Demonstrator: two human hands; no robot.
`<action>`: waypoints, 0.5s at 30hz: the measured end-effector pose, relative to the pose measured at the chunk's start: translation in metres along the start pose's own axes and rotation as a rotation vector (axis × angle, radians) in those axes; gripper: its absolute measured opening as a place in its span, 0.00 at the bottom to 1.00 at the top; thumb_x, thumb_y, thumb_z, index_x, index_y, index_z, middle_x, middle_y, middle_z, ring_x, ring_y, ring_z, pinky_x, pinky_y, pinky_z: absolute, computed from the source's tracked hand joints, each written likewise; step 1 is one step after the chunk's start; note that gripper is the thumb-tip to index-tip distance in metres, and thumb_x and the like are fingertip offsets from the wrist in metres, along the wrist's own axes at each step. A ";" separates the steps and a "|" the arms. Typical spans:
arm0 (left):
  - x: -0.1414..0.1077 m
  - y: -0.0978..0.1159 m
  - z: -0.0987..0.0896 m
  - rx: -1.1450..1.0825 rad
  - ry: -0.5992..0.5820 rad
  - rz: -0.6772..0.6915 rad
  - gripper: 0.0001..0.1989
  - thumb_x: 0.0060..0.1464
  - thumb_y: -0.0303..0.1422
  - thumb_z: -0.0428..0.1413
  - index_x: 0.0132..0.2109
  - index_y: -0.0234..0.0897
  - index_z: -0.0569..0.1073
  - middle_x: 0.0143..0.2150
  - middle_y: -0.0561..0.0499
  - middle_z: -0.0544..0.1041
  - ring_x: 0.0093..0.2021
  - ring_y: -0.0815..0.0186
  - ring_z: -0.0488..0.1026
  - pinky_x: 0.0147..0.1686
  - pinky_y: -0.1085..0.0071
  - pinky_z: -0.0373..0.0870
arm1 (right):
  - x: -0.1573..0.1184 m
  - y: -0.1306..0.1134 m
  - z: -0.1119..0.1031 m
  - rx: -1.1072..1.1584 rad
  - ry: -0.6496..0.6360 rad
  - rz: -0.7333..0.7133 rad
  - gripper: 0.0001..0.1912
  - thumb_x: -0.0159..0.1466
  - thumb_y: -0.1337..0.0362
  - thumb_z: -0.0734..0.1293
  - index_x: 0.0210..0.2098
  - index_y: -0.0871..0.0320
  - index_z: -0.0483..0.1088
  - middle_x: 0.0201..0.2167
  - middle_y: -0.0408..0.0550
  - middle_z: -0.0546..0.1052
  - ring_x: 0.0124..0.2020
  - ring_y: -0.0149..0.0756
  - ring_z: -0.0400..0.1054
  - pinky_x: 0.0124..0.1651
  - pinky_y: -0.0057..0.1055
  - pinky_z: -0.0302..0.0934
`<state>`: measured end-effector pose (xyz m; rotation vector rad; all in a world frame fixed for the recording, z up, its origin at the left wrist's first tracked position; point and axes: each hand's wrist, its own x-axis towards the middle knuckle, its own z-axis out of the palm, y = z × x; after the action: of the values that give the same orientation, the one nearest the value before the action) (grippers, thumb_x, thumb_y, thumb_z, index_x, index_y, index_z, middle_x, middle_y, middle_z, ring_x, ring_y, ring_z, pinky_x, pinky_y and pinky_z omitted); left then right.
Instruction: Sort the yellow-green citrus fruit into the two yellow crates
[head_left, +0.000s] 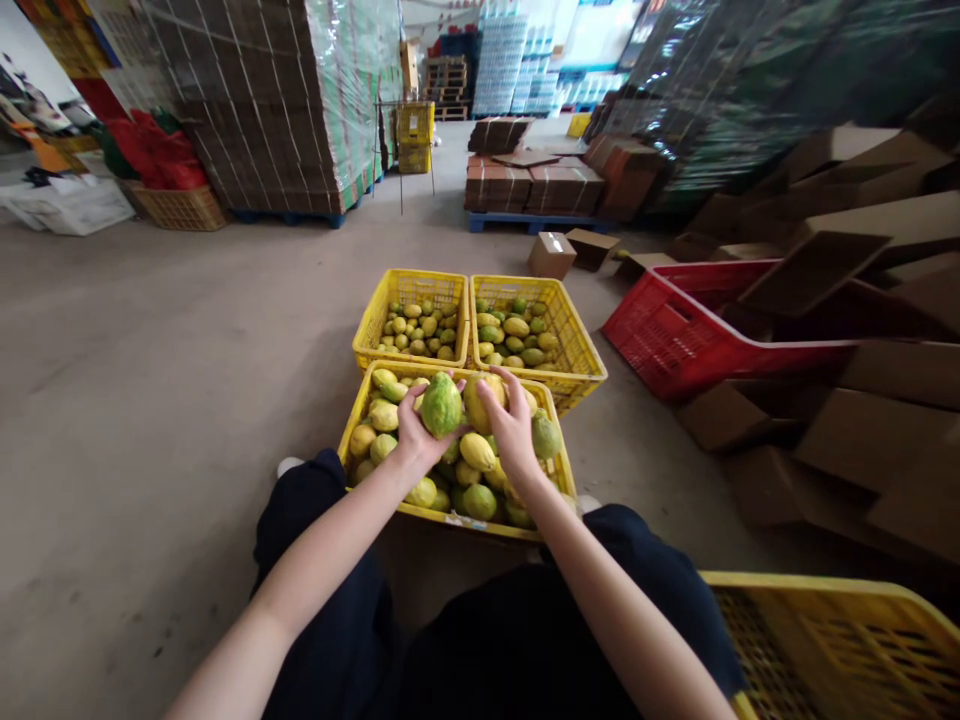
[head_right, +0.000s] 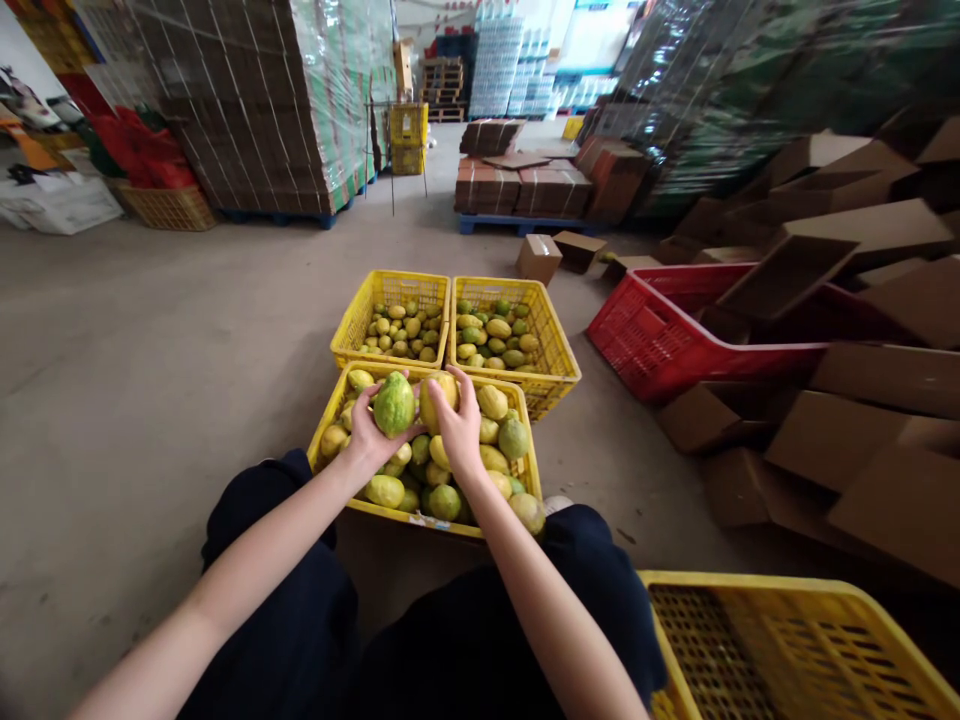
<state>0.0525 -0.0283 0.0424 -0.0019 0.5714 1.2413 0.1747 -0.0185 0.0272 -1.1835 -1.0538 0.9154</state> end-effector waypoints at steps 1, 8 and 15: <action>-0.001 -0.002 0.000 -0.003 -0.004 -0.005 0.20 0.57 0.35 0.50 0.54 0.36 0.76 0.39 0.46 0.82 0.43 0.54 0.79 0.44 0.60 0.77 | -0.002 0.002 0.001 -0.115 -0.016 -0.091 0.24 0.60 0.47 0.69 0.50 0.53 0.73 0.49 0.50 0.77 0.53 0.45 0.71 0.62 0.46 0.63; -0.003 -0.005 -0.004 -0.003 -0.081 -0.072 0.22 0.54 0.32 0.51 0.55 0.37 0.76 0.36 0.50 0.80 0.40 0.60 0.79 0.44 0.66 0.76 | -0.011 0.007 -0.006 -0.545 -0.240 -0.313 0.30 0.68 0.42 0.58 0.61 0.53 0.69 0.64 0.59 0.65 0.66 0.55 0.59 0.68 0.58 0.53; 0.003 -0.011 -0.017 0.085 -0.042 -0.036 0.12 0.62 0.38 0.51 0.43 0.39 0.77 0.29 0.50 0.77 0.41 0.57 0.79 0.43 0.62 0.78 | -0.023 -0.002 -0.009 -0.676 -0.439 -0.635 0.32 0.61 0.42 0.69 0.56 0.57 0.72 0.62 0.61 0.70 0.68 0.65 0.54 0.66 0.63 0.55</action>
<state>0.0560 -0.0342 0.0230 0.0843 0.5851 1.1788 0.1773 -0.0429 0.0252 -1.0723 -2.0574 0.3056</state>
